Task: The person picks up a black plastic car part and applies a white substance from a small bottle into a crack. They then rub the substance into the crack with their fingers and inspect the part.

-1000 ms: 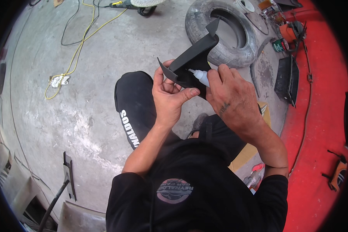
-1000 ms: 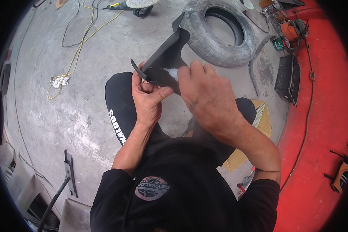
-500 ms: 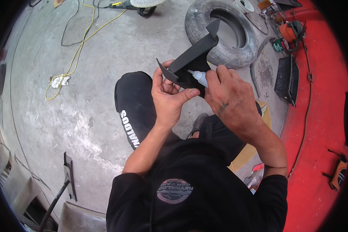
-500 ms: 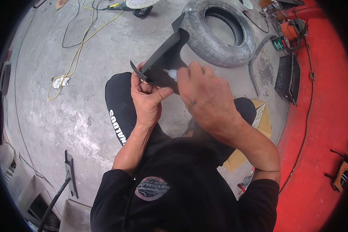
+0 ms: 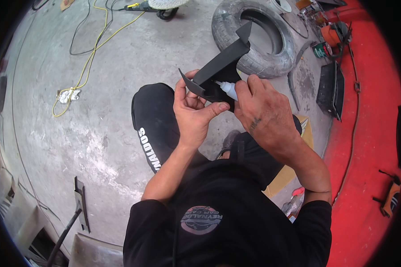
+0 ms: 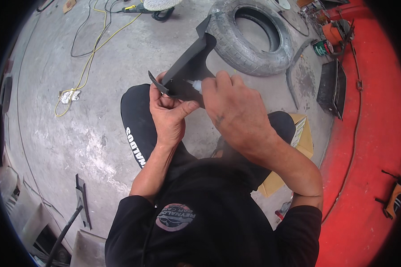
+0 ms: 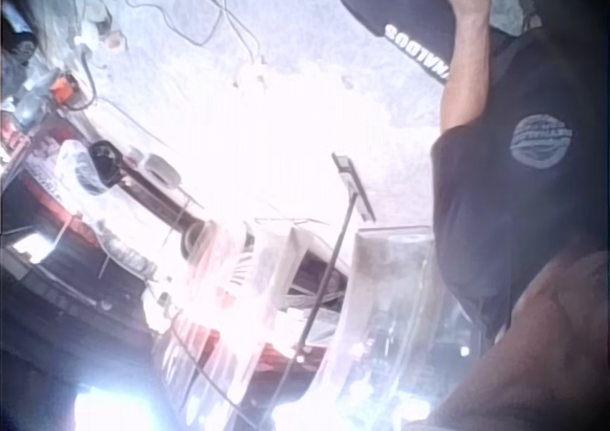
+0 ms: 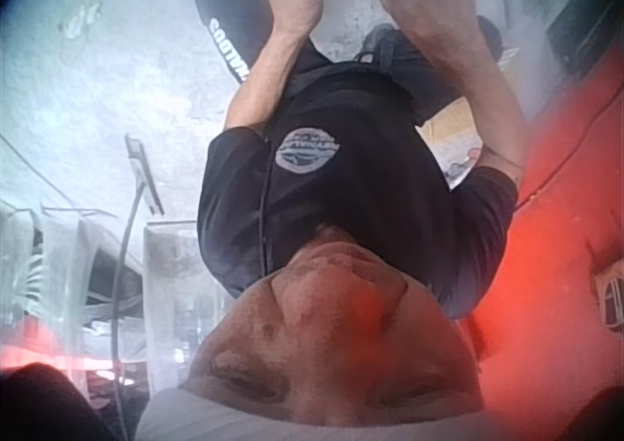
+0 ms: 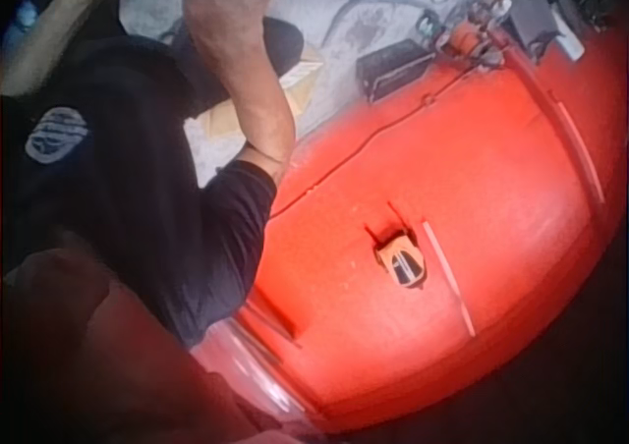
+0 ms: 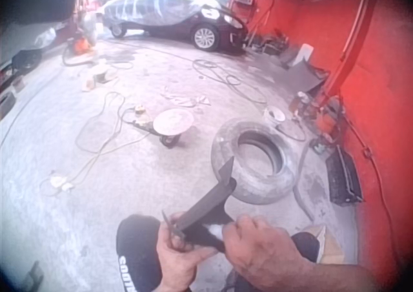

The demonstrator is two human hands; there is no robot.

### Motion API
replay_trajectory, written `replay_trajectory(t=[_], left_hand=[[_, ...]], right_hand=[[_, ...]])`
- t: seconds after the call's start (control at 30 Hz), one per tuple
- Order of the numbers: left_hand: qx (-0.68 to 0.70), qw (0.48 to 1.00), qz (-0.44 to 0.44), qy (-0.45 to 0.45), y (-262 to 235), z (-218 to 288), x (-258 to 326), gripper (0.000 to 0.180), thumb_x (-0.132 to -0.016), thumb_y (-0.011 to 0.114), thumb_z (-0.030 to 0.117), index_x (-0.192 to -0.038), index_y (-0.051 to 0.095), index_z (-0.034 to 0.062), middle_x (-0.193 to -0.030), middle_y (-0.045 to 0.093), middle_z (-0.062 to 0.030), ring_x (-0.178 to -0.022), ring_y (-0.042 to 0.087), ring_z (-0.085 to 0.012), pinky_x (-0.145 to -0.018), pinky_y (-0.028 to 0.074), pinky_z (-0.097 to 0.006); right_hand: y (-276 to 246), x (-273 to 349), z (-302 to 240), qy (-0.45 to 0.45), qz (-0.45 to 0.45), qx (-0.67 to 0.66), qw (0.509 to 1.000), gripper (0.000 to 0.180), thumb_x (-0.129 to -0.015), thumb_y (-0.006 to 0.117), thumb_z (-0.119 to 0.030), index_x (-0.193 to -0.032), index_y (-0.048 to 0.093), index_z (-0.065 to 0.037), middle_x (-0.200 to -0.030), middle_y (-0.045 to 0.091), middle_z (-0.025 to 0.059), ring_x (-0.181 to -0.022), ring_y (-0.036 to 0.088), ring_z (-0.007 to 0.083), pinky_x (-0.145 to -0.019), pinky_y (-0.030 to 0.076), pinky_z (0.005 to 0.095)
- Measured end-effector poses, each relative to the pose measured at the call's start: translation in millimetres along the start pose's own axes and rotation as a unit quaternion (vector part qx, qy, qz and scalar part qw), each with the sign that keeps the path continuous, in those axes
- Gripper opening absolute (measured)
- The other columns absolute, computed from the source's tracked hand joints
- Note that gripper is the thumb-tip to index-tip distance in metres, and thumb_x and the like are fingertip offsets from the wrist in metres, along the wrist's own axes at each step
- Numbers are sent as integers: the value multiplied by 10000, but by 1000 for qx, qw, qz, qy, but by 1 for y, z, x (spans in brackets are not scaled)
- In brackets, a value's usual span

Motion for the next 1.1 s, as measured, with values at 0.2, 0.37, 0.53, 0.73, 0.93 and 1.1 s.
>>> replay_trajectory(t=[0.2,0.37,0.53,0.73,0.93,1.1], left_hand=[[4,1000,-2,4,2,1,0,813,-714,818,-165,-1395,412,14,-1190,671,-132,-1129,653,-202,-952,577,-325],[51,998,12,-28,-7,-5,-2,776,-740,809,-134,-1396,428,32,-1176,680,-113,-1095,667,-190,-923,569,-304],[85,995,10,-48,-16,-10,-6,709,-802,838,25,-1405,471,85,-1245,661,-54,-1172,626,-193,-1058,460,-382],[92,994,10,-52,-17,-10,-8,661,-835,829,90,-1403,492,101,-1284,654,-34,-1212,610,-193,-1110,432,-418],[88,995,-24,-33,-29,-7,-17,581,-869,815,178,-1375,539,104,-1326,645,-18,-1250,596,-195,-1135,423,-435],[81,997,-12,-7,-56,6,-31,444,-886,793,217,-1276,620,93,-1175,698,-14,-1024,656,-153,-1036,487,-374]], right_hand=[[1,3,2,3,9,-13,1000,162,-806,673,-69,-916,558,-36,-898,556,122,-818,636,293,-609,558,379],[-5,7,14,23,64,-133,989,242,-782,741,-92,-932,558,-39,-877,571,132,-790,639,341,-622,533,413],[-14,21,36,86,103,-291,947,290,-765,773,-97,-998,613,-30,-857,613,124,-743,657,329,-622,529,383],[-19,47,70,149,131,-434,879,313,-836,739,24,-1132,639,30,-1066,670,71,-950,698,151,-814,568,273],[27,71,115,216,244,-494,806,346,-857,744,-8,-1181,629,33,-1091,682,98,-954,698,163,-818,566,282],[120,65,151,247,254,-506,786,337,-857,777,-82,-1153,650,19,-1053,698,110,-958,686,154,-802,570,292]])
Point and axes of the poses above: each hand's wrist, its own x-axis away from the middle knuckle, its own y-axis out of the palm, z = x × y, the point moved 5 cm from there along -x, towards the middle knuckle
